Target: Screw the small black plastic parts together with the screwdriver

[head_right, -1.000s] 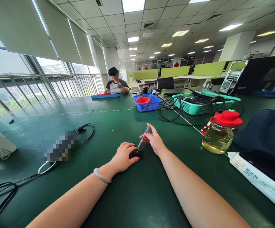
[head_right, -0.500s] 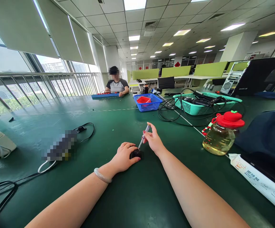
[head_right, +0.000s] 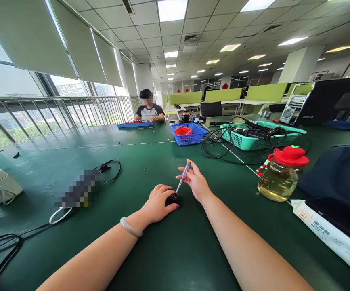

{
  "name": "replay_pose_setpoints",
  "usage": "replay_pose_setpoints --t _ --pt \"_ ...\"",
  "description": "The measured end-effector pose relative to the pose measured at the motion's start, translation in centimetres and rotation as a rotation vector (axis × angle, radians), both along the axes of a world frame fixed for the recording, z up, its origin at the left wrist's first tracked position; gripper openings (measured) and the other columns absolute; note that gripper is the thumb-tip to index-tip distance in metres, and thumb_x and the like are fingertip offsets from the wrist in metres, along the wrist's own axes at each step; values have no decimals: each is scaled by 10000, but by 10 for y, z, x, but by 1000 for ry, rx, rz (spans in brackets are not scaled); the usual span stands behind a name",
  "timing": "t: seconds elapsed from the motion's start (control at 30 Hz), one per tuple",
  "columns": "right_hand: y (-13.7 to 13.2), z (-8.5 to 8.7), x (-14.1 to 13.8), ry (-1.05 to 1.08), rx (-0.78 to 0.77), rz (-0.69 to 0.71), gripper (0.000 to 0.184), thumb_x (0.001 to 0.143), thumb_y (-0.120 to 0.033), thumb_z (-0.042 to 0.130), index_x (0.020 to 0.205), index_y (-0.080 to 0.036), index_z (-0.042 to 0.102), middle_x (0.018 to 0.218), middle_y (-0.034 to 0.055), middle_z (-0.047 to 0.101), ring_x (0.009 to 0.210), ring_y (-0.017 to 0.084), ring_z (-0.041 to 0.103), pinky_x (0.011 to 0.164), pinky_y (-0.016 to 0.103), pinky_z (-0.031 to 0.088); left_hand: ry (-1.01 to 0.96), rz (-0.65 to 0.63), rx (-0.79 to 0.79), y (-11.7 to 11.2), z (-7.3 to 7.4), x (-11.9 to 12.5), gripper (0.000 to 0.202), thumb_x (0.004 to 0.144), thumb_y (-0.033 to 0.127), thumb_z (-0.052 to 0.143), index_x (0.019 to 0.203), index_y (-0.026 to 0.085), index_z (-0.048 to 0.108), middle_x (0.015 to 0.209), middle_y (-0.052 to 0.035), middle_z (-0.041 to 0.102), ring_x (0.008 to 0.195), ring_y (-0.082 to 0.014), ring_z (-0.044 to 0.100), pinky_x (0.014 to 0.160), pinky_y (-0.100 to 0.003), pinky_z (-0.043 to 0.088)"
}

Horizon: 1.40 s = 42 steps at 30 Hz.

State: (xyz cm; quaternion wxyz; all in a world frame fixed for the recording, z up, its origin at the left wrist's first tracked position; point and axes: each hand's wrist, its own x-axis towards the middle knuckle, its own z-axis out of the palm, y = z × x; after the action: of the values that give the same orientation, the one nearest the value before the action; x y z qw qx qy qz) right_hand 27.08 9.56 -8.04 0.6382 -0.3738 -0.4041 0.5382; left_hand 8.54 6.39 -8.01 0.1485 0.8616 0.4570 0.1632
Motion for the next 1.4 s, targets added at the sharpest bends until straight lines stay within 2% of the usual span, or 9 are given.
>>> replay_pose_setpoints --t 0.13,0.4,0.87,1.03,1.17,1.27,1.4 --pt "-1 1 1 47 -2 22 552 769 -254 655 1290 -317 484 1013 22 707 787 199 705 859 436 517 5 6 3 0 0 0 430 818 468 663 1195 261 656 1341 -70 576 1323 -313 389 1119 -529 343" --pt "-2 0 1 -3 18 16 639 672 -349 795 1240 -336 504 805 -50 670 707 173 678 815 399 529 5 -4 7 1 -2 0 436 818 477 664 1196 259 654 1342 -65 577 1329 -310 388 1125 -528 341" --pt "0 -1 -2 -66 17 -65 718 548 -452 873 1142 -309 496 726 -84 594 632 135 593 713 367 535 9 0 10 2 -4 0 425 817 474 672 1199 288 657 1342 -60 573 1331 -315 385 1115 -549 346" --pt "1 -2 -2 -61 31 -72 663 591 -453 836 1131 -297 485 713 -80 611 638 137 596 718 362 533 10 -6 7 2 -3 0 418 817 472 674 1189 281 663 1347 -62 572 1327 -315 387 1122 -547 337" --pt "0 -1 -2 -54 44 -44 590 650 -450 776 1135 -292 479 768 -50 669 688 170 657 781 396 521 13 -4 14 1 -3 0 425 817 477 670 1196 285 659 1343 -59 575 1330 -315 382 1120 -544 338" --pt "-1 0 -1 -50 35 -29 604 643 -423 780 1145 -293 469 793 -40 689 707 187 682 816 416 514 11 0 10 1 -2 1 420 818 472 670 1193 284 660 1340 -59 576 1325 -315 389 1117 -544 345" --pt "0 -1 -1 -69 10 -55 620 615 -417 805 1126 -294 475 734 -58 657 660 176 655 775 412 533 3 -5 11 0 -2 0 412 819 472 668 1185 284 662 1338 -60 577 1323 -312 394 1120 -542 344"
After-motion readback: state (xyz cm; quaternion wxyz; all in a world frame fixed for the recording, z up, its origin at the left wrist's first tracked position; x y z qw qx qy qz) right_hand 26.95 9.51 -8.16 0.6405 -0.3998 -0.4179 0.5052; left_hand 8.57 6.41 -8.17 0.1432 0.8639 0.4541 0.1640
